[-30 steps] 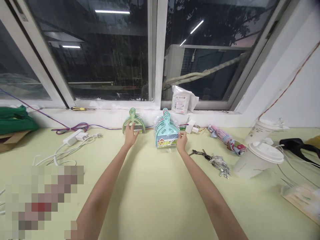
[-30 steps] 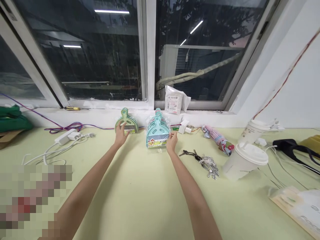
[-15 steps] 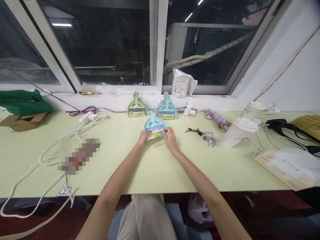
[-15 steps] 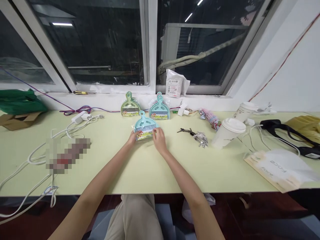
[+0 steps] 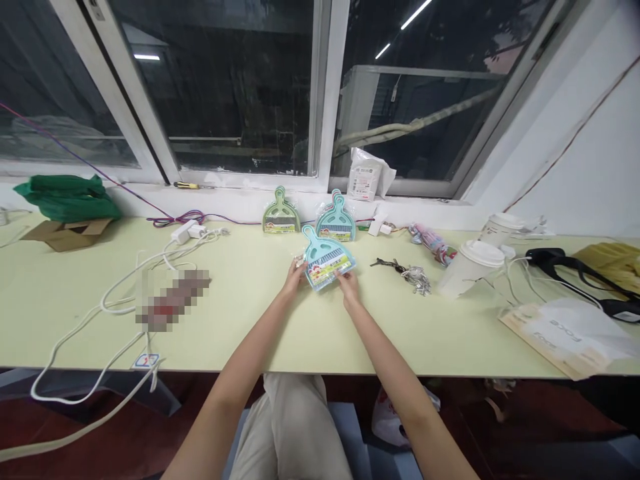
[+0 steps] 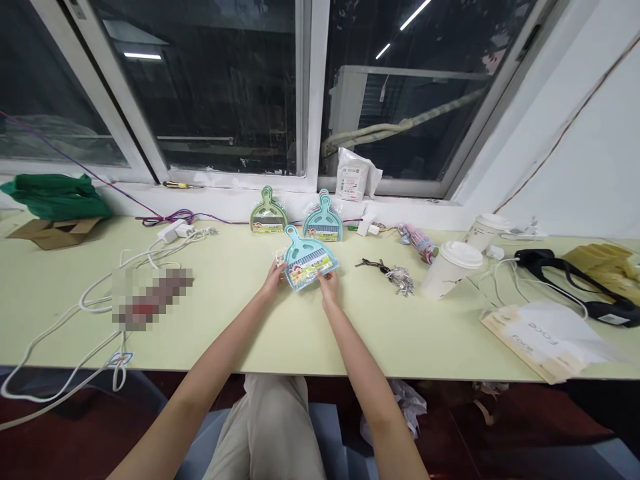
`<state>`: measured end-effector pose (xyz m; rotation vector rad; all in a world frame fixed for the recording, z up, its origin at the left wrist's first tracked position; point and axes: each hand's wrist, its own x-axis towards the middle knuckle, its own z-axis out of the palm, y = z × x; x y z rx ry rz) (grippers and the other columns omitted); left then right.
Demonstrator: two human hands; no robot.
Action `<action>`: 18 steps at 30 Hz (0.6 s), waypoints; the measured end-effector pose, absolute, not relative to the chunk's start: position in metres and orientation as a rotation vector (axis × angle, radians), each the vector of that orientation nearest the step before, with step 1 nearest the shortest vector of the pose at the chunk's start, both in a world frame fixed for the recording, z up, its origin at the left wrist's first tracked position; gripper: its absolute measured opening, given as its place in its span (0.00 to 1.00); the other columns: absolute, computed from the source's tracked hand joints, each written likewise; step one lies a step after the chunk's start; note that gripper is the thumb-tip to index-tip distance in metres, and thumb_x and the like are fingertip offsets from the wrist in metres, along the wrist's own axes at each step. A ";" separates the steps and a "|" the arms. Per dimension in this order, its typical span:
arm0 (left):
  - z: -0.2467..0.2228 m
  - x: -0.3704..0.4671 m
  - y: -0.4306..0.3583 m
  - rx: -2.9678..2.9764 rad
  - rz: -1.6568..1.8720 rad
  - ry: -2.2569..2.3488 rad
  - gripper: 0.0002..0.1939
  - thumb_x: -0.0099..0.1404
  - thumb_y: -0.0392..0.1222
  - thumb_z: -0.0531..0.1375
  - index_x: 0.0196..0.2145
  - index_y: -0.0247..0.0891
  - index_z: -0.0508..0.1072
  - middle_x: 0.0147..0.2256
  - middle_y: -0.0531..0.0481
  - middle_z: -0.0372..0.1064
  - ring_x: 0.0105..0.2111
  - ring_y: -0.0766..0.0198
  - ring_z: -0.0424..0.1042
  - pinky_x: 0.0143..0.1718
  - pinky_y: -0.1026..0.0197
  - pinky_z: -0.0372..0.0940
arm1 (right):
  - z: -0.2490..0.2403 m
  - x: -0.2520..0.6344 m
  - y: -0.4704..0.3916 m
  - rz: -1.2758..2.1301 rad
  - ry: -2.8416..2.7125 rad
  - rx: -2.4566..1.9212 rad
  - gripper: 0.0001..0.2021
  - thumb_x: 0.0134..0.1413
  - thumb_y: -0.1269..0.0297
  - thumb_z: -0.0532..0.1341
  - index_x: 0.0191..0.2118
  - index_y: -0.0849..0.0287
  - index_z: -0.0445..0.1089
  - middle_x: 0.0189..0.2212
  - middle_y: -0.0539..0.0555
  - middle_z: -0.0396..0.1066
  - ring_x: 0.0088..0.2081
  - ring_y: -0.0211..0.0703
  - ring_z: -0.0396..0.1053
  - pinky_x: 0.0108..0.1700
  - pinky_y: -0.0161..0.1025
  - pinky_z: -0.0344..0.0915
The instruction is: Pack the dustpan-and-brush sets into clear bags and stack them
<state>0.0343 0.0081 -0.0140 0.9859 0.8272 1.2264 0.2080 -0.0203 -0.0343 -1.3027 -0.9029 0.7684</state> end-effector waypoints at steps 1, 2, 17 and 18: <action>-0.015 0.032 0.010 0.993 1.233 0.857 0.26 0.53 0.54 0.66 0.47 0.44 0.68 0.47 0.45 0.71 0.45 0.54 0.72 0.41 0.53 0.69 | -0.033 0.213 -0.019 0.713 -0.918 -1.387 0.16 0.38 0.53 0.66 0.30 0.58 0.65 0.26 0.52 0.73 0.33 0.45 0.72 0.33 0.40 0.70; -0.015 0.030 0.012 0.996 1.249 0.888 0.25 0.53 0.54 0.66 0.45 0.42 0.69 0.46 0.44 0.71 0.45 0.54 0.72 0.40 0.54 0.69 | -0.031 0.217 -0.019 0.691 -0.926 -1.456 0.15 0.38 0.54 0.66 0.29 0.58 0.65 0.25 0.52 0.73 0.32 0.45 0.72 0.33 0.40 0.70; 0.015 -0.044 0.059 0.815 1.694 1.373 0.18 0.59 0.47 0.63 0.40 0.28 0.71 0.38 0.35 0.73 0.41 0.52 0.75 0.42 0.50 0.69 | 0.002 0.222 -0.042 1.273 -0.809 -1.265 0.10 0.41 0.71 0.69 0.33 0.60 0.69 0.25 0.52 0.76 0.25 0.42 0.75 0.29 0.36 0.75; 0.027 -0.066 0.067 0.827 1.727 1.413 0.20 0.60 0.48 0.62 0.42 0.27 0.70 0.39 0.33 0.73 0.43 0.51 0.74 0.44 0.50 0.69 | 0.001 0.225 -0.041 1.267 -0.804 -1.264 0.11 0.41 0.71 0.69 0.33 0.60 0.69 0.25 0.52 0.77 0.25 0.42 0.76 0.29 0.36 0.75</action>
